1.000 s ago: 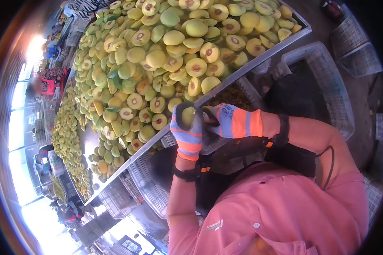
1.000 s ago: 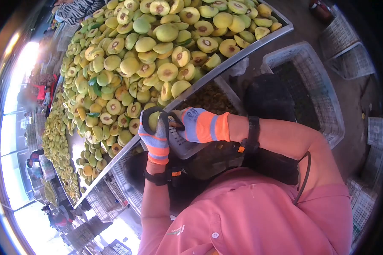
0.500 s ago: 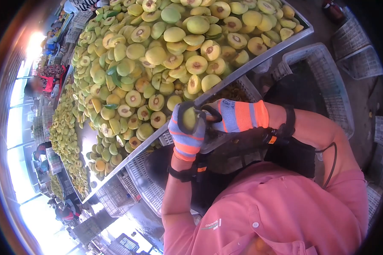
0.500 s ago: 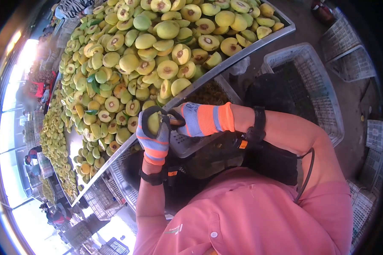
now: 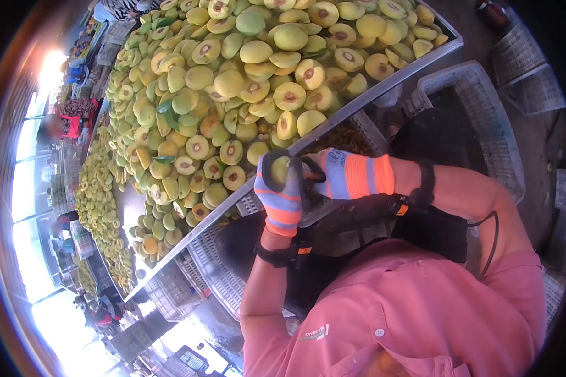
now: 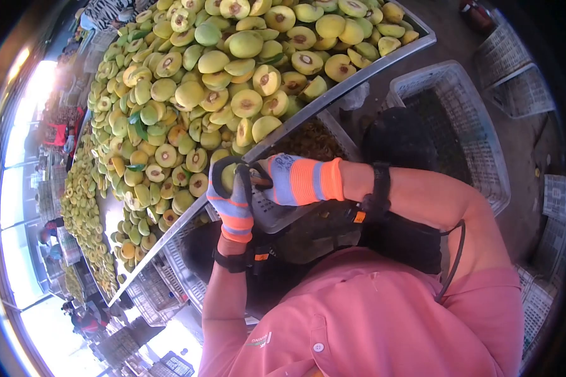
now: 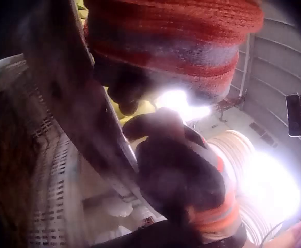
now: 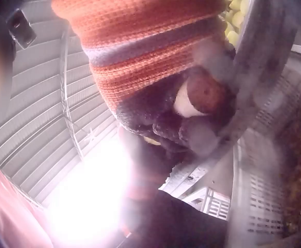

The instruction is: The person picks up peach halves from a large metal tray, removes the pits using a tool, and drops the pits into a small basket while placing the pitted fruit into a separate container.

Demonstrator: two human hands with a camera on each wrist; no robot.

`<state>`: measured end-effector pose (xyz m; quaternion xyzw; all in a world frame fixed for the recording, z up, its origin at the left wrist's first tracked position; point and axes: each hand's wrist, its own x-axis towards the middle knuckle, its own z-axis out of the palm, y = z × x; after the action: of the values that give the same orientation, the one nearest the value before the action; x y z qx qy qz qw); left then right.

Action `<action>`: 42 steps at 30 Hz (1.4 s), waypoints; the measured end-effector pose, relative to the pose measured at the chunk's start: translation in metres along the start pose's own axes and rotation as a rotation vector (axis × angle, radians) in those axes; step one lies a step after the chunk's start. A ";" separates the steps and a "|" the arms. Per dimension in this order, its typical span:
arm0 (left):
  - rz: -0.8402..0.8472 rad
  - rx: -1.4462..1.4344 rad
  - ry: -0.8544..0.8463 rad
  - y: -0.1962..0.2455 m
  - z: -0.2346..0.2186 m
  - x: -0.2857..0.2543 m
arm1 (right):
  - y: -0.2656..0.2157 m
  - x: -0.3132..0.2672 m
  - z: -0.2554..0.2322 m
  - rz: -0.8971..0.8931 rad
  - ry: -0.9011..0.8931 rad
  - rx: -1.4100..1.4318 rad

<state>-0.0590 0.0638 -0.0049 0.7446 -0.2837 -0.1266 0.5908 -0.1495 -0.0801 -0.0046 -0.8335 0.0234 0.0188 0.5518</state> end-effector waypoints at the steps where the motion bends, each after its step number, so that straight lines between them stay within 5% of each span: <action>1: 0.027 0.027 0.001 0.006 0.002 0.000 | -0.003 -0.001 0.001 -0.004 0.029 0.139; 4: 0.175 0.178 0.045 0.012 0.008 0.005 | 0.011 0.002 0.019 -0.024 0.250 -0.111; 6: 0.339 0.374 0.114 -0.001 0.014 0.006 | 0.018 0.005 0.022 0.008 0.218 -0.146; 21: 0.277 0.169 -0.055 0.001 -0.004 -0.002 | -0.006 -0.003 -0.013 -0.090 -0.101 0.138; 27: 0.504 0.360 -0.055 0.011 -0.009 0.006 | -0.020 -0.014 -0.014 0.016 -0.103 0.286; 29: 0.482 0.310 -0.047 0.004 -0.008 0.005 | -0.007 -0.013 0.000 -0.116 0.032 0.140; 32: 0.365 0.224 -0.013 0.001 -0.002 0.002 | 0.005 -0.008 0.007 -0.020 -0.027 -0.108; 36: 0.180 0.077 0.007 0.000 0.002 -0.003 | 0.001 -0.009 -0.003 -0.051 -0.011 -0.078; 39: 0.357 0.214 -0.046 0.006 -0.002 -0.001 | 0.000 -0.005 -0.007 -0.117 -0.050 0.064; 42: 0.254 0.169 -0.109 0.009 -0.004 -0.001 | 0.003 -0.005 -0.008 0.004 -0.077 0.031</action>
<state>-0.0606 0.0659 0.0045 0.7417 -0.4169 -0.0666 0.5211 -0.1547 -0.0881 -0.0037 -0.8236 0.0039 0.0518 0.5649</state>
